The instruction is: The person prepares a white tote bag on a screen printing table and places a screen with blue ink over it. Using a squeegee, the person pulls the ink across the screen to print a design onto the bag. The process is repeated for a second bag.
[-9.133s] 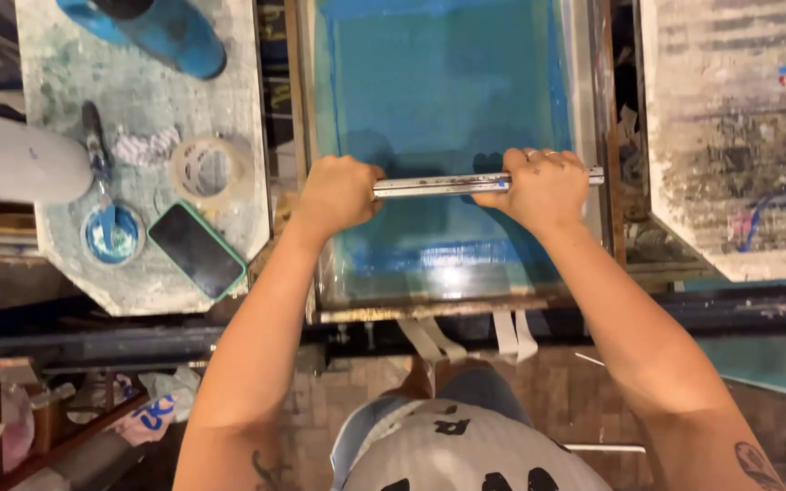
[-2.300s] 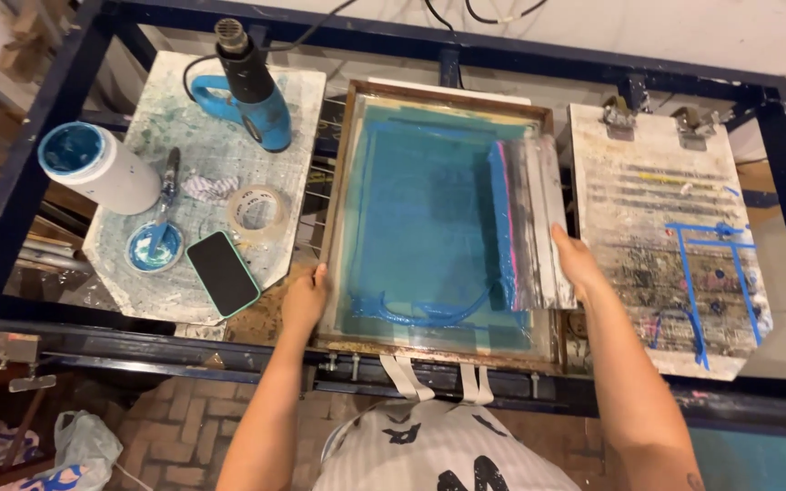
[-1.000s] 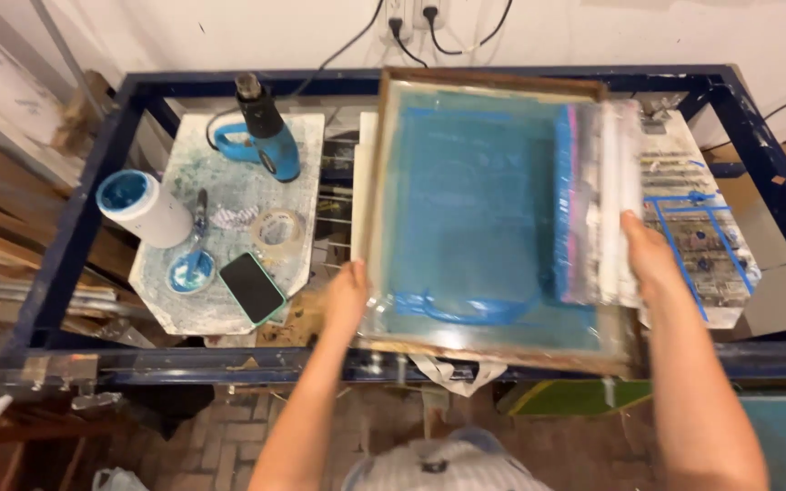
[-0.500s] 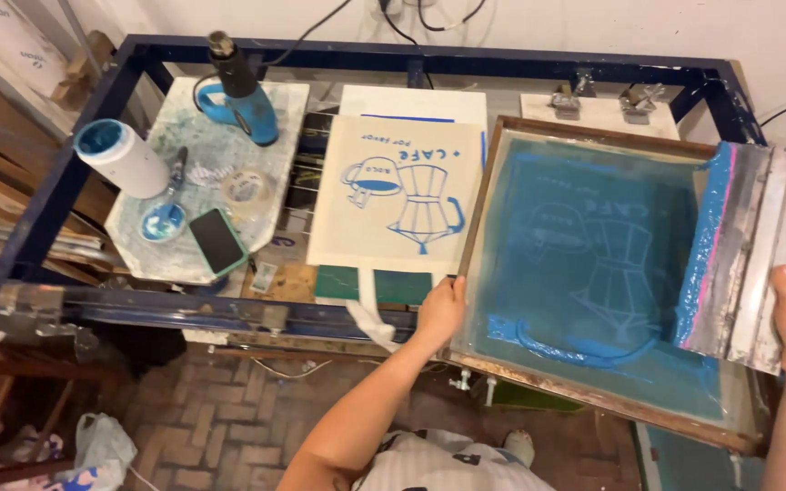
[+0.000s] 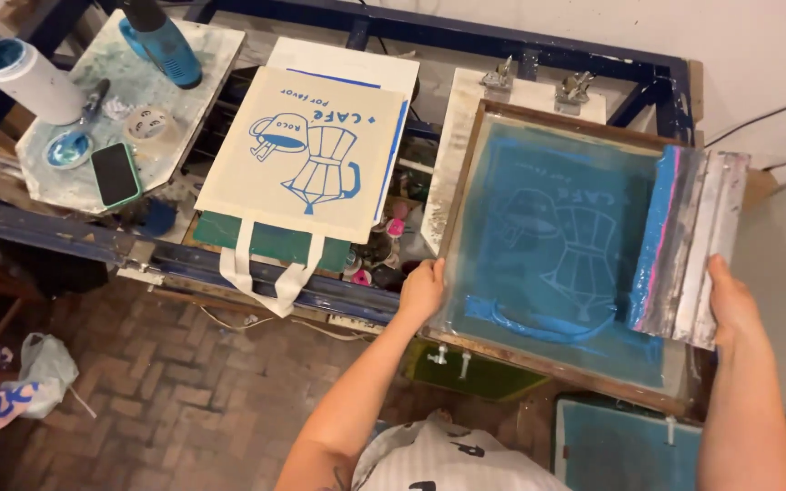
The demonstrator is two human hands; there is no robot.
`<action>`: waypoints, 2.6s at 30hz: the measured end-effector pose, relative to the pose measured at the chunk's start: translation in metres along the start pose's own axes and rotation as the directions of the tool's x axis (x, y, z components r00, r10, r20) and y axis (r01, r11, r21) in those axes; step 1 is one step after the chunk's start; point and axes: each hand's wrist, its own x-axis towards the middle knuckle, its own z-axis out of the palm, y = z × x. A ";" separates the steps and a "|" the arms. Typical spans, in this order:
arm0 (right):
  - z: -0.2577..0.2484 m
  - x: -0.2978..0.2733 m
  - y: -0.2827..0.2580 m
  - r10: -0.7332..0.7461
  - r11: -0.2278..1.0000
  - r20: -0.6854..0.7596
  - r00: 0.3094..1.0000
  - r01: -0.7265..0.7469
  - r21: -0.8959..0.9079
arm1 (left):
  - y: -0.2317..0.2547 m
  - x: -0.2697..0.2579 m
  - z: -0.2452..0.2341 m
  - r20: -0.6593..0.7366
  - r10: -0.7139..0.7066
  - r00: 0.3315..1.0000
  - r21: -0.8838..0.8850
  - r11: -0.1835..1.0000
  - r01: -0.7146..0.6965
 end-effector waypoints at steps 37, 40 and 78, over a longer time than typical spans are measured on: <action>0.061 -0.226 -0.095 -0.890 0.048 0.318 0.327 0.760 -0.648 | 0.146 -0.005 -0.015 0.446 0.700 0.558 0.318 0.459 -0.830; 0.055 -0.181 -0.065 -0.790 -0.012 0.463 0.402 0.744 -0.668 | 0.141 -0.012 -0.010 0.523 0.613 0.593 0.310 0.511 -0.802; 0.105 -0.063 -0.081 -0.313 0.036 0.740 0.595 0.787 -0.616 | -0.055 -0.026 -0.015 -0.048 0.291 0.955 0.527 0.820 -0.223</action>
